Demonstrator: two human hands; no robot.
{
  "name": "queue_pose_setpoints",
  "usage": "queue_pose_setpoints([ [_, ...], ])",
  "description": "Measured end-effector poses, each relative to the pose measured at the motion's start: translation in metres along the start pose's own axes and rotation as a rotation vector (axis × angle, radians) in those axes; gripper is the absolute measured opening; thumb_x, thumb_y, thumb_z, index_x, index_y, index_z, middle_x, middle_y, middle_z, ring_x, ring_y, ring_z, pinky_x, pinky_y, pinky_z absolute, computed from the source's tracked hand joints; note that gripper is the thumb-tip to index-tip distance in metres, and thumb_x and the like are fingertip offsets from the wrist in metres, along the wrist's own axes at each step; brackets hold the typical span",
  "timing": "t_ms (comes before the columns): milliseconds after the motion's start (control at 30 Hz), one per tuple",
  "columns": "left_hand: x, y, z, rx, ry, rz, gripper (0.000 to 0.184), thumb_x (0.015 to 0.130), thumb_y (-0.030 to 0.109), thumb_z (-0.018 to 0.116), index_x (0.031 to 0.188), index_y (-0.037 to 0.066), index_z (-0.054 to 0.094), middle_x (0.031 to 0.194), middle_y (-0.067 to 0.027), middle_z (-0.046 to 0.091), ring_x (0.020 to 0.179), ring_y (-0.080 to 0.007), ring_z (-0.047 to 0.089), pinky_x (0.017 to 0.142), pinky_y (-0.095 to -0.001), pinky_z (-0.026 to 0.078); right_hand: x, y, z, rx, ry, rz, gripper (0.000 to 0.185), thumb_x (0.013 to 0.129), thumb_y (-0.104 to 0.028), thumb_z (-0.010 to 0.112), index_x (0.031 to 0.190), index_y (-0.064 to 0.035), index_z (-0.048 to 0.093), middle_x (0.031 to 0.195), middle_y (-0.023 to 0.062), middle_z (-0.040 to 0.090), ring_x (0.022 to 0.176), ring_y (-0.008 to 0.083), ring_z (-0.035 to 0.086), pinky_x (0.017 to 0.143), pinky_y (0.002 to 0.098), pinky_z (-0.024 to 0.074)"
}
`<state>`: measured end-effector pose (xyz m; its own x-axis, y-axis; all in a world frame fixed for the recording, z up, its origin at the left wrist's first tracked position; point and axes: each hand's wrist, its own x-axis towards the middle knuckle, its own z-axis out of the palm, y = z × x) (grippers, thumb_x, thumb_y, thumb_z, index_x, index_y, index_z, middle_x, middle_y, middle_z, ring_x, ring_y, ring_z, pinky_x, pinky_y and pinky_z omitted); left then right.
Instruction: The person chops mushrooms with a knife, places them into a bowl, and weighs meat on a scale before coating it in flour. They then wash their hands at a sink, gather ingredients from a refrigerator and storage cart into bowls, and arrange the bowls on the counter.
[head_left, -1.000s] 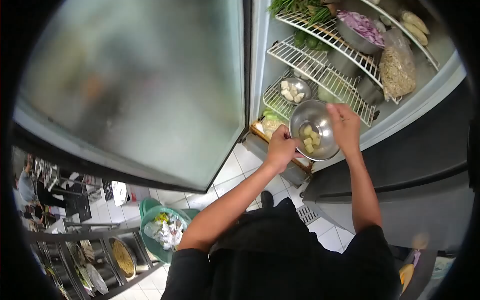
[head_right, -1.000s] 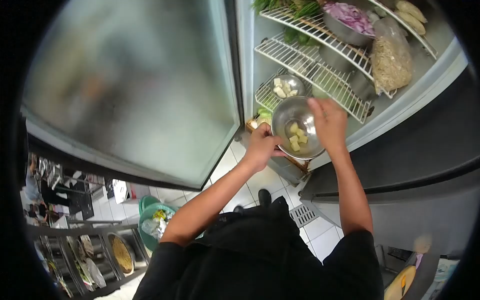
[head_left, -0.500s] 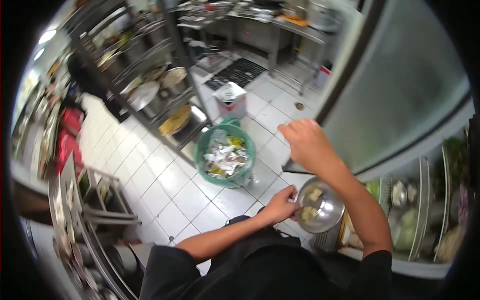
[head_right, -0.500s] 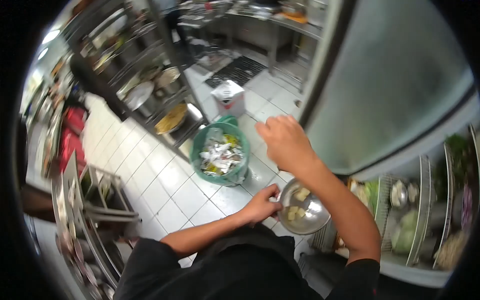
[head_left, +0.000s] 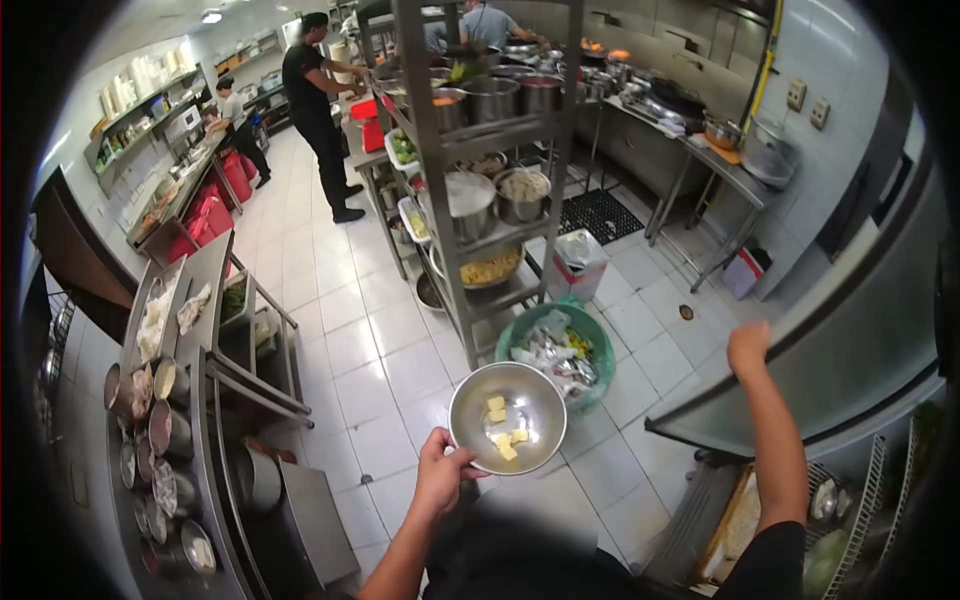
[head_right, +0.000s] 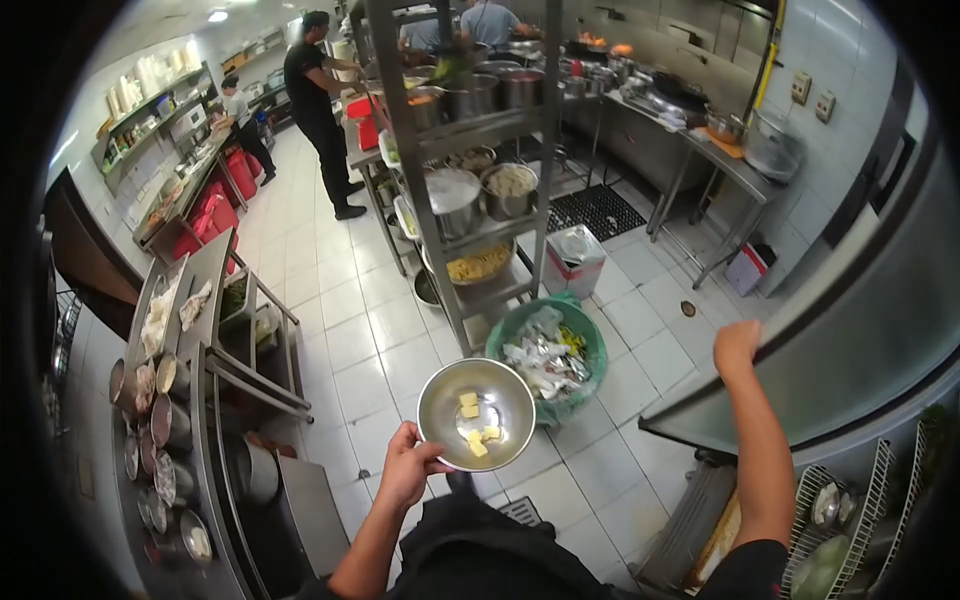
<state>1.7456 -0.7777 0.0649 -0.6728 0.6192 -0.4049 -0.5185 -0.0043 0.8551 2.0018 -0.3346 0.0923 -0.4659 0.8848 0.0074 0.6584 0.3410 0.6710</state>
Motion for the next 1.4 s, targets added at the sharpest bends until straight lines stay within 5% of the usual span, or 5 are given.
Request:
queue_pose_setpoints([
  [267, 0.045, 0.087, -0.099, -0.101, 0.121, 0.12, 0.018, 0.075, -0.008, 0.052, 0.085, 0.001, 0.04, 0.085, -0.0123, 0.054, 0.063, -0.0209, 0.062, 0.051, -0.0309, 0.058, -0.006, -0.02, -0.023, 0.148, -0.777, -0.046, 0.022, 0.078, -0.026, 0.056, 0.08, -0.0085, 0.07, 0.074, 0.0048, 0.067, 0.074, 0.0186, 0.065, 0.061, 0.0392, 0.0484],
  [467, 0.087, 0.198, -0.144, -0.013, 0.058, 0.243, 0.019, 0.074, -0.007, 0.053, 0.086, 0.003, 0.042, 0.084, -0.0111, 0.056, 0.063, -0.0195, 0.063, 0.05, -0.0306, 0.057, 0.092, -0.09, -0.173, 0.986, 0.246, -0.28, 0.018, 0.07, -0.013, 0.06, 0.082, -0.001, 0.064, 0.077, 0.0189, 0.063, 0.072, 0.034, 0.06, 0.066, 0.0418, 0.047],
  [667, 0.15, 0.334, -0.136, 0.107, -0.031, 0.385, 0.017, 0.074, -0.004, 0.052, 0.086, 0.004, 0.043, 0.078, -0.0074, 0.056, 0.059, -0.0151, 0.059, 0.052, -0.0303, 0.056, 0.184, -0.116, -0.381, 1.24, 0.626, -0.375, 0.032, 0.073, -0.011, 0.063, 0.103, 0.0, 0.06, 0.098, 0.0188, 0.063, 0.092, 0.0318, 0.061, 0.078, 0.0373, 0.0482],
  [967, 0.27, 0.463, -0.064, 0.141, -0.175, 0.502, 0.015, 0.076, -0.002, 0.051, 0.088, 0.003, 0.043, 0.086, -0.0095, 0.054, 0.068, -0.0204, 0.061, 0.059, -0.0302, 0.056, 0.328, -0.139, -0.46, 0.847, -0.123, -0.287, 0.034, 0.075, -0.029, 0.06, 0.102, -0.0095, 0.063, 0.094, 0.0108, 0.066, 0.08, 0.0232, 0.064, 0.067, 0.0367, 0.0488],
  [1400, 0.382, 0.517, 0.035, 0.215, -0.535, 0.381, 0.016, 0.076, -0.001, 0.054, 0.089, -0.002, 0.045, 0.088, -0.0114, 0.049, 0.075, -0.0228, 0.059, 0.059, -0.0303, 0.059, 0.392, -0.125, -0.402, -0.16, 0.341, -0.712, 0.022, 0.07, -0.019, 0.058, 0.087, -0.0084, 0.067, 0.083, 0.0132, 0.065, 0.076, 0.0267, 0.063, 0.065, 0.0356, 0.0484],
])
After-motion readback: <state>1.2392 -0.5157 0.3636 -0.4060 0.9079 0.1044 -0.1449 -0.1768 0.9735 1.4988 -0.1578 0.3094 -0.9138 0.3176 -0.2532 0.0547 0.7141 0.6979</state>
